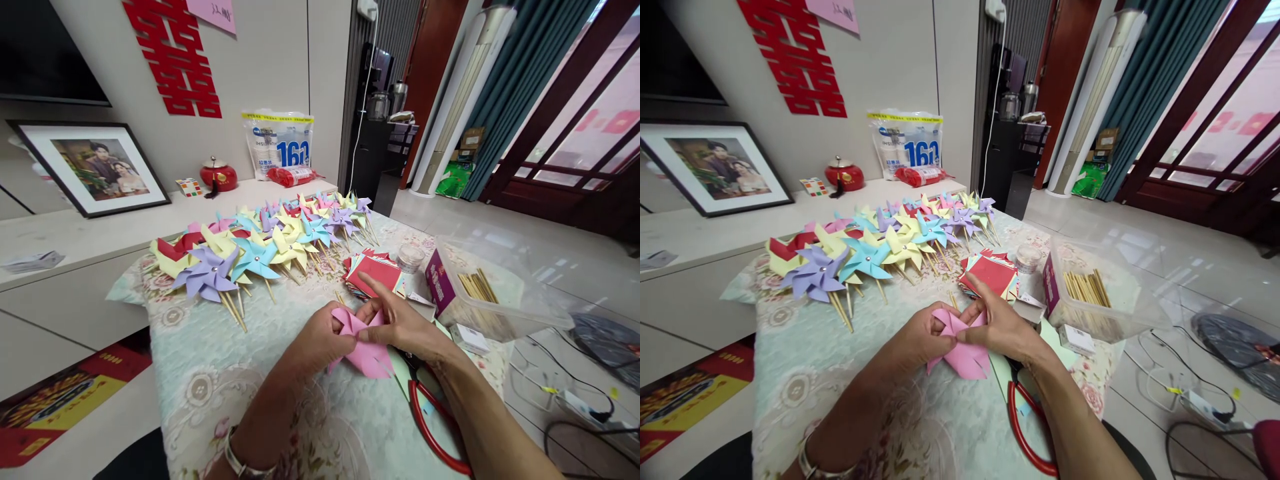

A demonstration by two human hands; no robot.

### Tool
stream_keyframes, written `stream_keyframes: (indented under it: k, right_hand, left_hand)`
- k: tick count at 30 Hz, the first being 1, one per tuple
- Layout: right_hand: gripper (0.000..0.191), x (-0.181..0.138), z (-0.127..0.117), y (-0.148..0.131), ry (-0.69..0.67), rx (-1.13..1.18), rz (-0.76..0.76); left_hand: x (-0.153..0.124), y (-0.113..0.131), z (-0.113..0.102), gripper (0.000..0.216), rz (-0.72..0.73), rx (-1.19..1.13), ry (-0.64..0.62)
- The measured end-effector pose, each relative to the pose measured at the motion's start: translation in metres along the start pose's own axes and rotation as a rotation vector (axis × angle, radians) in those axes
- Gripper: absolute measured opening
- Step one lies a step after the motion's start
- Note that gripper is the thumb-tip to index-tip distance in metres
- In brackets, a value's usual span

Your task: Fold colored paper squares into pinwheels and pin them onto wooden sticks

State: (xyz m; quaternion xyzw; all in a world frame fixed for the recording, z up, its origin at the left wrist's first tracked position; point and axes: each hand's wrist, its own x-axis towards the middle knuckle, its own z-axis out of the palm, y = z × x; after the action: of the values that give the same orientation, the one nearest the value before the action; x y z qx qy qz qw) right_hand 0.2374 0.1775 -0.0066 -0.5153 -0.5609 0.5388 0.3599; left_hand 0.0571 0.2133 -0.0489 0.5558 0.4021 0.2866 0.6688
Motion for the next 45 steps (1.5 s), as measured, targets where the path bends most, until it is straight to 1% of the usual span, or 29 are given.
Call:
stream_keyframes:
  k: [5,9,16,23,25,28,30,32,34,36,38,41,43,45]
  right_hand:
    - [0.102,-0.002,-0.001,-0.002,-0.036,-0.171,0.02]
    - [0.1,-0.002,-0.001,-0.001,-0.024,-0.258,0.024]
    - [0.098,-0.004,0.003,-0.007,-0.024,-0.328,0.024]
    - [0.093,-0.003,0.004,-0.005,-0.038,-0.373,-0.035]
    - [0.094,-0.003,0.005,-0.003,-0.045,-0.353,-0.034]
    - [0.096,-0.002,0.004,-0.002,-0.039,-0.285,-0.021]
    - [0.095,-0.002,0.003,-0.001,-0.028,-0.216,-0.011]
    - [0.094,-0.001,0.0,-0.001,-0.004,-0.137,-0.01]
    - [0.095,-0.001,-0.002,-0.001,0.046,-0.059,-0.018]
    - [0.096,0.0,-0.005,-0.001,0.108,0.009,-0.029]
    - [0.096,0.001,-0.007,-0.001,0.167,0.06,-0.033]
    - [0.097,0.002,-0.008,0.001,0.232,0.122,-0.041]
    - [0.098,0.004,-0.008,0.003,0.249,0.159,-0.049]
    - [0.098,0.005,-0.008,0.004,0.252,0.185,-0.058]
  left_hand:
    - [-0.002,0.003,0.002,0.032,-0.026,0.084,-0.005]
    - [-0.003,0.004,0.002,0.031,-0.02,0.091,-0.026]
    - [-0.004,0.003,0.004,0.026,-0.004,0.106,-0.045]
    - [-0.002,-0.007,0.001,0.023,0.036,0.079,-0.047]
    - [-0.002,-0.008,0.001,0.022,0.047,0.075,-0.056]
    - [-0.003,-0.002,0.002,0.021,0.032,0.058,-0.059]
    - [-0.004,0.004,0.004,0.023,0.009,-0.003,-0.071]
    - [-0.004,0.011,0.004,0.03,-0.005,-0.111,-0.089]
    - [-0.005,0.016,0.004,0.031,-0.005,-0.186,-0.055]
    - [-0.005,0.019,0.003,0.028,0.002,-0.219,0.011]
    - [-0.005,0.02,0.001,0.033,-0.001,-0.251,0.061]
    - [-0.004,0.02,-0.002,0.04,-0.032,-0.259,0.083]
    - [-0.004,0.019,-0.003,0.034,-0.038,-0.23,0.086]
    - [-0.004,0.018,-0.002,0.024,-0.03,-0.216,0.11]
